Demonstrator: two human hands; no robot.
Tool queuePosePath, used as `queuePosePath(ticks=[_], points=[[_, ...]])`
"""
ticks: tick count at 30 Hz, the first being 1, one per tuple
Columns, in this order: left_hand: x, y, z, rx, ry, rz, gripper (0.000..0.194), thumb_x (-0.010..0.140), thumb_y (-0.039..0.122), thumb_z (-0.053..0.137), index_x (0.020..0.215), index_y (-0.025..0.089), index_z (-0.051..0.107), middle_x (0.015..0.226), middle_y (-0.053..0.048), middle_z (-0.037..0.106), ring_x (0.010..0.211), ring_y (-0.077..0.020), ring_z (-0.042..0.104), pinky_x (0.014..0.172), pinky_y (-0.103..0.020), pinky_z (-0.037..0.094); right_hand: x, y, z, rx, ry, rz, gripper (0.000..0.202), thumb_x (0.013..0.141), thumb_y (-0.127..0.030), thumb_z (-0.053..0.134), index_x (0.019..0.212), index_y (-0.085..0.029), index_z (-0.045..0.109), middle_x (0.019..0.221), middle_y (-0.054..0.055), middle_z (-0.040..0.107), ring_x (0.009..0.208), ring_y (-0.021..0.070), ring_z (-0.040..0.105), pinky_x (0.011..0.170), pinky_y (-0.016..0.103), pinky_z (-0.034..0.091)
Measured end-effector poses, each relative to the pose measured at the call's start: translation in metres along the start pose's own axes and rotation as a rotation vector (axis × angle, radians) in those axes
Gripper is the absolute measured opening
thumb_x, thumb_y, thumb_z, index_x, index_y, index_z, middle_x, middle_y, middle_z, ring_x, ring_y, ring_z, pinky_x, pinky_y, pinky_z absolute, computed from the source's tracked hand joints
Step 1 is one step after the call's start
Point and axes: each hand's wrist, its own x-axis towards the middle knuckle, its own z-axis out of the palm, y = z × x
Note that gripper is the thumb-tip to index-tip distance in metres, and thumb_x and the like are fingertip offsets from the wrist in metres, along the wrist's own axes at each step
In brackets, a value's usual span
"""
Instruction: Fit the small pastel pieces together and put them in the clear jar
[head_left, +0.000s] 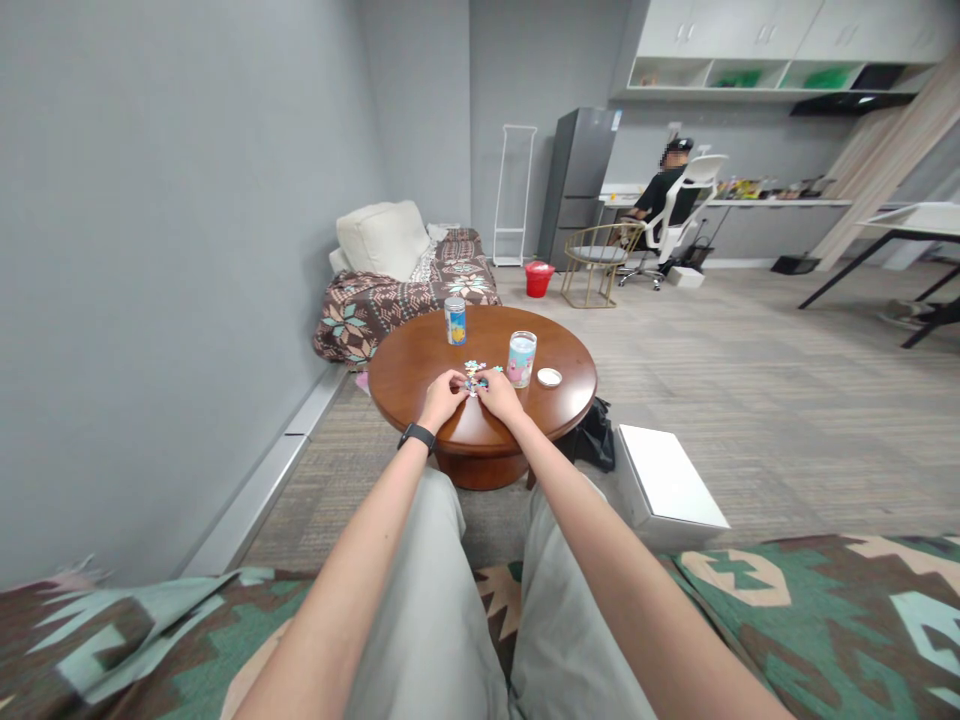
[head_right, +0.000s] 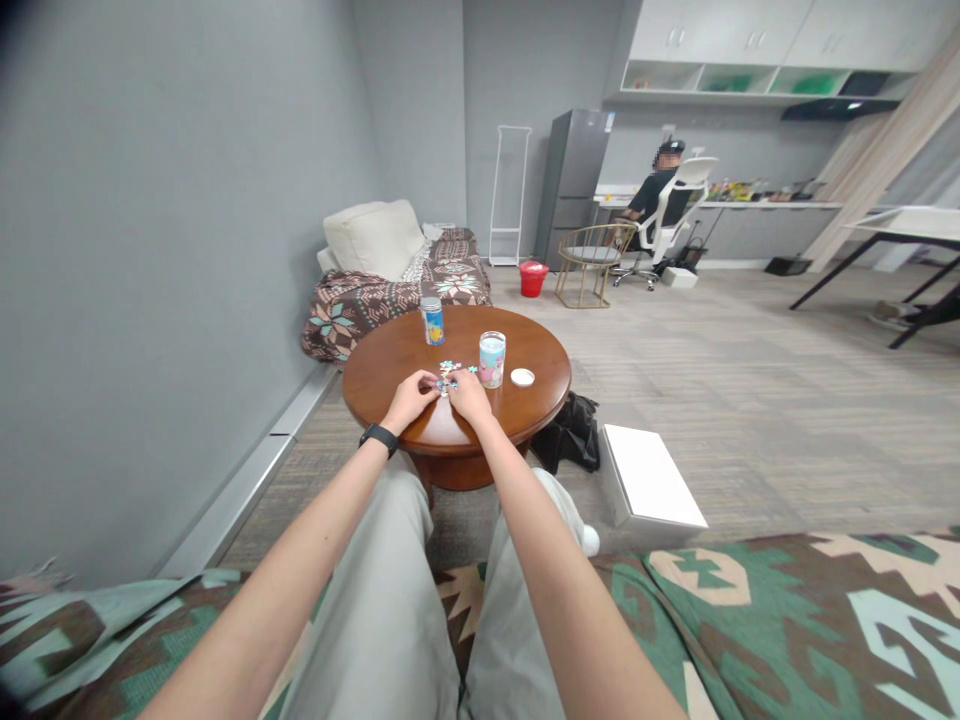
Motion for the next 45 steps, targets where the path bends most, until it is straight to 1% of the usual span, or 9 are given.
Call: queuePosePath(ticks=[5,10,16,22,29,32,37,41,45], points=[[0.001,0.0,0.001,0.084,0.012,-0.003,0.019,0.073,0.009,0.062,0.09,0.017,0.066,0.093,-0.006,0.069,0.087,-0.0172,0.065,0.088,-0.033,0.051,-0.001,-0.003,0.0,-0.059,-0.036,-0.041,0.03,0.091,-0.014,0.047,0.113,-0.016,0.067,0.129,0.013,0.057,0.123,0.0212,0.051,0.108,0.036,0.038],[0.002,0.0,0.002,0.197,0.011,0.01,0.023,0.074,0.011,0.06,0.095,0.016,0.069,0.101,-0.009,0.069,0.096,-0.0206,0.063,0.094,-0.036,0.048,-0.001,-0.002,0.0,-0.03,-0.005,-0.05,0.024,0.093,-0.016,0.045,0.103,-0.014,0.067,0.114,0.012,0.062,0.114,0.0205,0.054,0.103,0.034,0.04],[0.0,0.001,0.002,0.172,-0.007,0.013,0.03,0.076,0.015,0.062,0.105,0.021,0.067,0.103,-0.006,0.073,0.097,-0.0212,0.065,0.094,-0.036,0.048,-0.001,-0.002,-0.003,0.009,0.108,0.018,0.027,0.093,-0.013,0.041,0.093,-0.013,0.067,0.098,0.011,0.062,0.098,0.0201,0.057,0.095,0.032,0.044],[-0.001,0.002,-0.001,0.172,-0.043,0.051,0.033,0.075,0.017,0.065,0.108,0.022,0.064,0.099,-0.004,0.075,0.098,-0.0221,0.066,0.096,-0.037,0.046,-0.002,0.0,-0.002,0.006,0.066,0.052,0.024,0.088,-0.012,0.049,0.094,-0.013,0.072,0.098,0.01,0.063,0.098,0.0194,0.058,0.097,0.032,0.043],[0.0,-0.002,0.001,-0.022,-0.03,0.013,0.03,0.073,0.015,0.066,0.102,0.019,0.062,0.091,-0.003,0.071,0.088,-0.0169,0.066,0.087,-0.032,0.051,-0.002,-0.003,-0.003,-0.03,0.066,0.057,0.028,0.087,-0.01,0.047,0.103,-0.012,0.07,0.103,0.012,0.063,0.104,0.0211,0.057,0.099,0.033,0.043],[-0.001,0.0,0.0,-0.104,-0.011,-0.015,0.029,0.072,0.014,0.067,0.1,0.017,0.061,0.088,-0.004,0.069,0.081,-0.015,0.065,0.081,-0.029,0.052,-0.004,-0.006,-0.005,-0.033,0.063,0.039,0.025,0.087,-0.013,0.051,0.105,-0.012,0.069,0.106,0.012,0.062,0.105,0.0214,0.056,0.099,0.033,0.043],[-0.001,-0.002,-0.001,-0.162,0.02,-0.042,0.028,0.07,0.016,0.069,0.096,0.016,0.06,0.081,-0.003,0.068,0.071,-0.0132,0.063,0.073,-0.027,0.052,-0.005,-0.007,-0.005,-0.042,0.034,0.018,0.018,0.088,-0.018,0.054,0.094,-0.014,0.07,0.103,0.011,0.062,0.103,0.0216,0.056,0.097,0.033,0.044],[0.002,-0.008,0.002,-0.233,0.03,-0.062,0.026,0.068,0.017,0.071,0.093,0.016,0.06,0.08,-0.002,0.068,0.071,-0.0134,0.065,0.071,-0.027,0.053,-0.002,-0.003,-0.004,-0.028,0.053,0.024,0.019,0.091,-0.018,0.051,0.091,-0.013,0.069,0.099,0.011,0.062,0.102,0.0207,0.056,0.097,0.032,0.043],[0.004,-0.012,0.003,-0.282,0.016,-0.053,0.023,0.07,0.022,0.072,0.088,0.016,0.061,0.08,-0.004,0.069,0.077,-0.0156,0.067,0.077,-0.03,0.054,-0.001,-0.002,-0.003,-0.039,0.063,0.032,0.02,0.092,-0.018,0.048,0.089,-0.013,0.067,0.097,0.011,0.062,0.099,0.0214,0.056,0.097,0.034,0.042]])
